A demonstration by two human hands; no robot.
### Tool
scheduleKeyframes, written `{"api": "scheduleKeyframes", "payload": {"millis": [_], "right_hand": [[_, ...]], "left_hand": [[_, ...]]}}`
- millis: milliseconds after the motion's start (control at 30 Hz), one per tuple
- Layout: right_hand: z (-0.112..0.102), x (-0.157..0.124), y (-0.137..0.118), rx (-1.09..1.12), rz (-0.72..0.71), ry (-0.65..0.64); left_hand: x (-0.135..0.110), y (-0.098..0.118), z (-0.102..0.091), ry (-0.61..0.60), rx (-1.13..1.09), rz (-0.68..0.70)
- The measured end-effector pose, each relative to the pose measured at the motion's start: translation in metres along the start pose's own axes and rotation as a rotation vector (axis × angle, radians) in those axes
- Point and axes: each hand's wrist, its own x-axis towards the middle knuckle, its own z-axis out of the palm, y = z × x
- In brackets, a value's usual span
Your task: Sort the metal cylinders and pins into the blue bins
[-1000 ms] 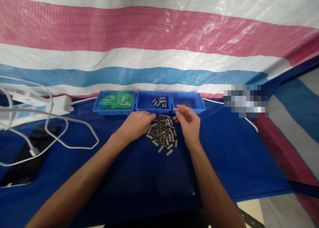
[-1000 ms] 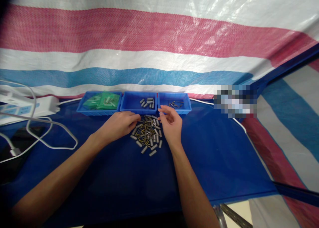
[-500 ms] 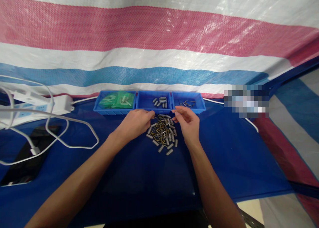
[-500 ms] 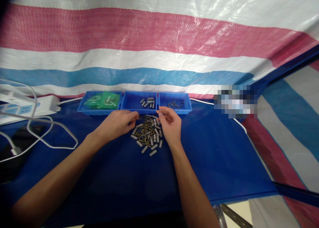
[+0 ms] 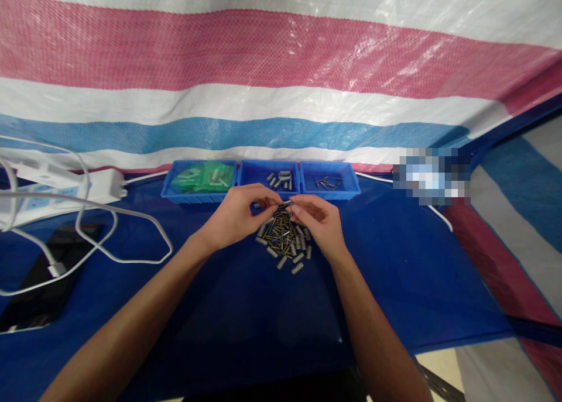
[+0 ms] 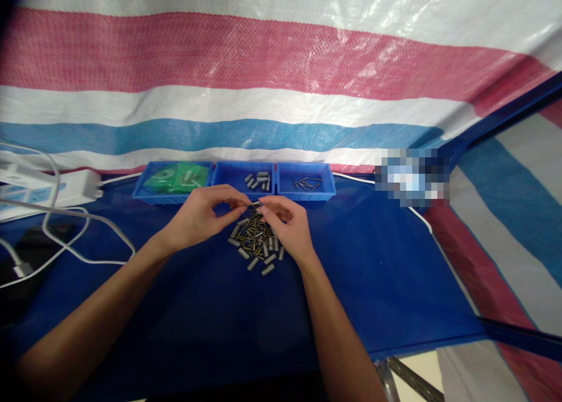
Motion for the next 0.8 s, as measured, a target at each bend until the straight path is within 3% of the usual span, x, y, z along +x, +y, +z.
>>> {"api": "scheduleKeyframes", "payload": {"millis": [200, 500, 800], "right_hand": [[0.0004, -0.0002, 0.0002, 0.028, 0.02, -0.01], [0.0026, -0.0007, -0.0016, 0.067, 0.032, -0.024], [0.0038, 0.0005, -0.0025, 0.063, 0.055, -0.003]], "left_hand": [[0.0021, 0.0004, -0.0001, -0.033, 0.018, -0.019], [0.0014, -0.0013, 0.0039, 0.039, -0.08, -0.146], [0.0019, 0.0026, 0.0067, -0.029, -0.027, -0.121]]}}
